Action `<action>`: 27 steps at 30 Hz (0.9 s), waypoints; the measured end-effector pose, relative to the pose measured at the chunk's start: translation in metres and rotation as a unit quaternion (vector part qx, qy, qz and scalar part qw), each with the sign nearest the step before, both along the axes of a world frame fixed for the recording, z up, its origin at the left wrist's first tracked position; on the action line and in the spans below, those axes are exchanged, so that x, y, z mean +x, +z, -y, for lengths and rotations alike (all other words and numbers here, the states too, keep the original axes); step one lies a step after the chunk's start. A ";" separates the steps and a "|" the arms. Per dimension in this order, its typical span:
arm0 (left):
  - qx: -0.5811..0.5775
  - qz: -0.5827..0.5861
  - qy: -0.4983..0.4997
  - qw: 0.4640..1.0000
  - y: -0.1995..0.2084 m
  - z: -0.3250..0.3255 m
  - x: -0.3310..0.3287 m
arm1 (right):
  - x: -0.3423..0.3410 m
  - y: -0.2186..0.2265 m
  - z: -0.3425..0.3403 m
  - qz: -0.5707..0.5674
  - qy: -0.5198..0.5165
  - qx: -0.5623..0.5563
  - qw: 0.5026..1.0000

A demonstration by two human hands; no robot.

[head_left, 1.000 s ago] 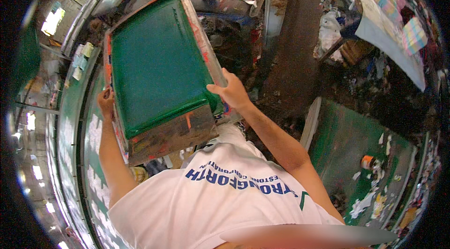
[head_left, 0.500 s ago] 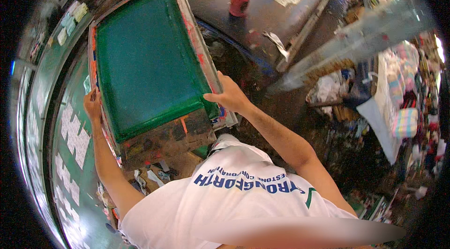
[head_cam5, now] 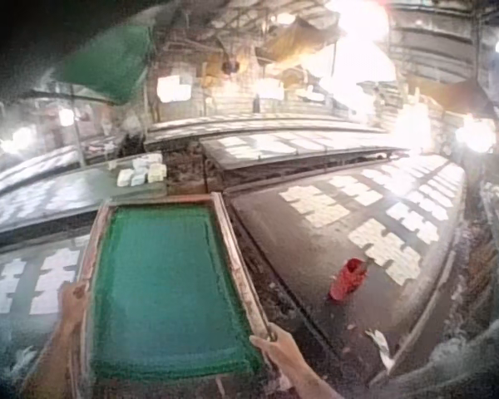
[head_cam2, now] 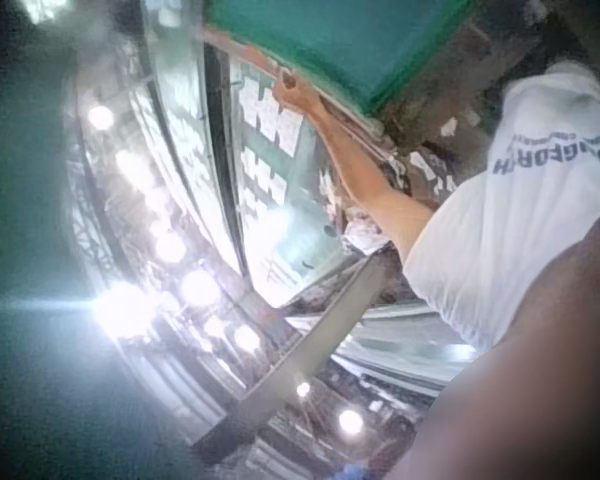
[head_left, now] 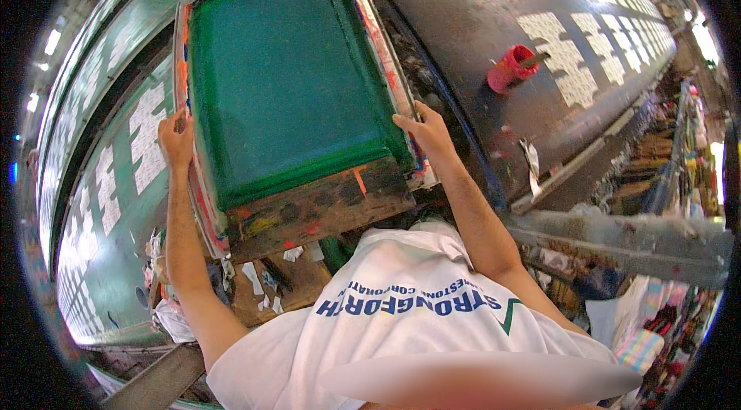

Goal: The person uses a squeegee to spread green ink evenly across a screen printing frame. They repeatedly pull the squeegee across the screen, then lift and reposition the frame to continue the process.

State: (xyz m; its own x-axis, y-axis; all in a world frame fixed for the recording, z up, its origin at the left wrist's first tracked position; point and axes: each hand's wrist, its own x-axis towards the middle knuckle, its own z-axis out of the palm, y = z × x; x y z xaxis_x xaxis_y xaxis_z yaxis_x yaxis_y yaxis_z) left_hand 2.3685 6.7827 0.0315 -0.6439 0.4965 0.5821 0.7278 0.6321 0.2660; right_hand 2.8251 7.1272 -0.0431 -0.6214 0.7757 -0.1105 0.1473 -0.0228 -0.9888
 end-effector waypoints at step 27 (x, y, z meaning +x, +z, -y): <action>0.070 -0.036 0.018 0.997 -0.012 -0.378 -0.295 | -0.299 0.008 -0.398 0.092 0.072 0.104 0.988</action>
